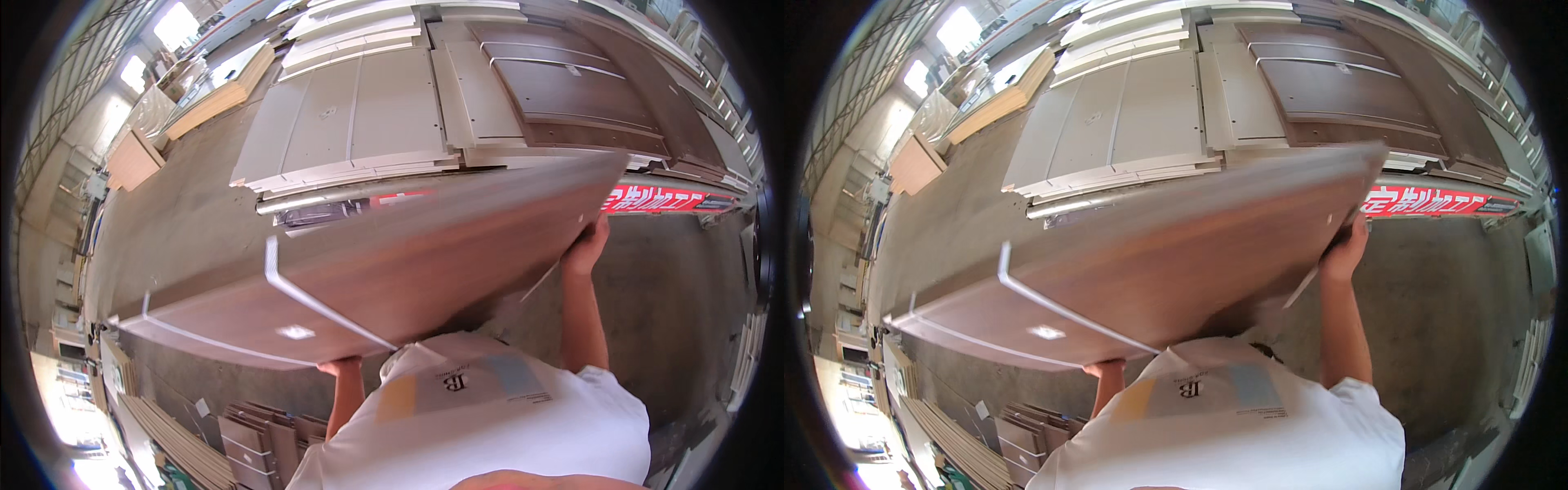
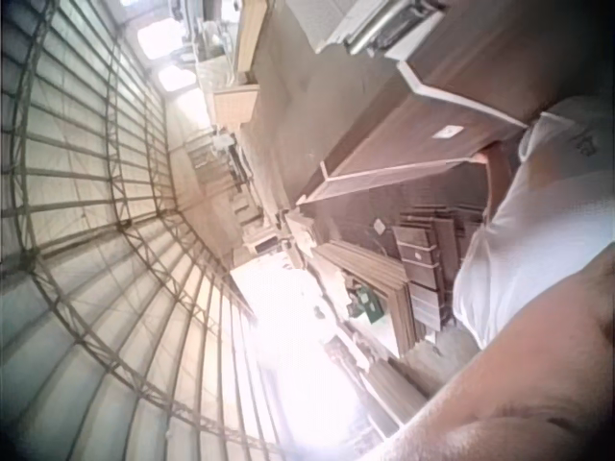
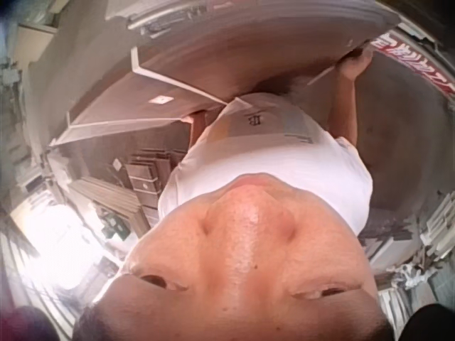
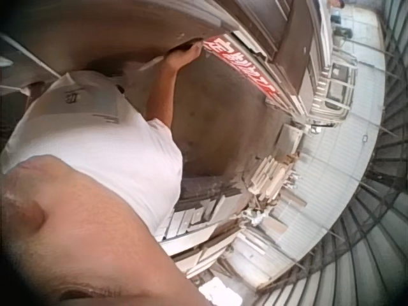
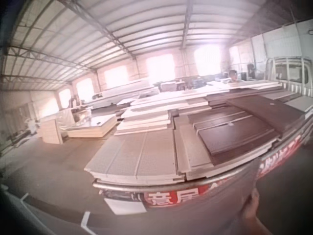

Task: The person loads panels onto a truck bed by picking up wooden boards and bundled panels from stacks on the floor and arranging them on the truck.

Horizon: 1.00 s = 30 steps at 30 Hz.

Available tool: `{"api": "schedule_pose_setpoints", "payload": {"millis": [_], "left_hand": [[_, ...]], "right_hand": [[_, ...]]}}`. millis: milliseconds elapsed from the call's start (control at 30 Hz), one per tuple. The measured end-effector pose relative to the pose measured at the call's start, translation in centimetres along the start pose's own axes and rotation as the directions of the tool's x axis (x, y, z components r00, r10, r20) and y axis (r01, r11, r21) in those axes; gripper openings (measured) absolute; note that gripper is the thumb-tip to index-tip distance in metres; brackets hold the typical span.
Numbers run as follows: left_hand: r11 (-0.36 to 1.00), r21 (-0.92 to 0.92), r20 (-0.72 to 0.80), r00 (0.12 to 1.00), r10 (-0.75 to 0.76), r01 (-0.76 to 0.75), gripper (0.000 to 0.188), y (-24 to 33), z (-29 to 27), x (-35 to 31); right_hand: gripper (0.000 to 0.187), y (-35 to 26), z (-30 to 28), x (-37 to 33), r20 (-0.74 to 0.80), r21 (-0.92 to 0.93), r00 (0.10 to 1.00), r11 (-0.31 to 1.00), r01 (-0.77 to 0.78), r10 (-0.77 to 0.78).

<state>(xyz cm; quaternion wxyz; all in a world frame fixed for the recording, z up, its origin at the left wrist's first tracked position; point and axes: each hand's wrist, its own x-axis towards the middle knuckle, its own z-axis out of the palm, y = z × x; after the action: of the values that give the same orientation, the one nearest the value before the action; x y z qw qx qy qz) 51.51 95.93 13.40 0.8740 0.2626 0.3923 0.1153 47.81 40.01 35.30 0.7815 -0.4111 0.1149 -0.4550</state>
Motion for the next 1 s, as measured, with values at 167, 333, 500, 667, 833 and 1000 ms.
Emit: {"api": "schedule_pose_setpoints", "payload": {"millis": [167, 333, 500, 667, 833, 1000], "left_hand": [[0.986, 0.089, 0.129, 0.980, -0.152, 0.141, 0.051, 3.1, 15.2, 4.9], [0.990, 0.043, 0.183, 0.973, -0.142, 0.136, 0.065, 5.1, 26.6, 3.4], [0.977, 0.214, 0.357, 0.931, -0.080, 0.002, 0.061, 5.6, 31.3, 3.9], [0.815, 0.558, 0.404, 0.908, -0.106, -0.153, 0.047, 6.4, 34.9, 5.3], [0.746, 0.628, 0.445, 0.889, -0.112, -0.220, 0.044, 5.1, 37.4, 5.9], [0.728, 0.656, 0.443, 0.883, -0.157, -0.200, 0.048, 5.0, 39.0, 6.7]], "right_hand": [[0.045, 4.2, 5.1, 13.2, -0.055, -0.052, 0.990, 0.991, 0.126, -0.129], [0.065, 2.2, 23.7, 21.6, -0.009, -0.205, 0.999, 0.978, -0.043, 0.042], [0.086, 5.4, 20.6, 30.8, 0.360, -0.857, 0.915, 0.451, 0.248, 0.181], [0.087, 5.3, 21.2, 20.0, 0.647, -0.741, 0.596, 0.208, 0.639, 0.475], [0.093, 6.8, 16.8, 10.4, 0.712, -0.572, 0.443, 0.084, 0.816, 0.544], [0.089, 9.7, 15.0, 9.5, 0.740, -0.578, 0.605, -0.181, 0.796, 0.294]]}}
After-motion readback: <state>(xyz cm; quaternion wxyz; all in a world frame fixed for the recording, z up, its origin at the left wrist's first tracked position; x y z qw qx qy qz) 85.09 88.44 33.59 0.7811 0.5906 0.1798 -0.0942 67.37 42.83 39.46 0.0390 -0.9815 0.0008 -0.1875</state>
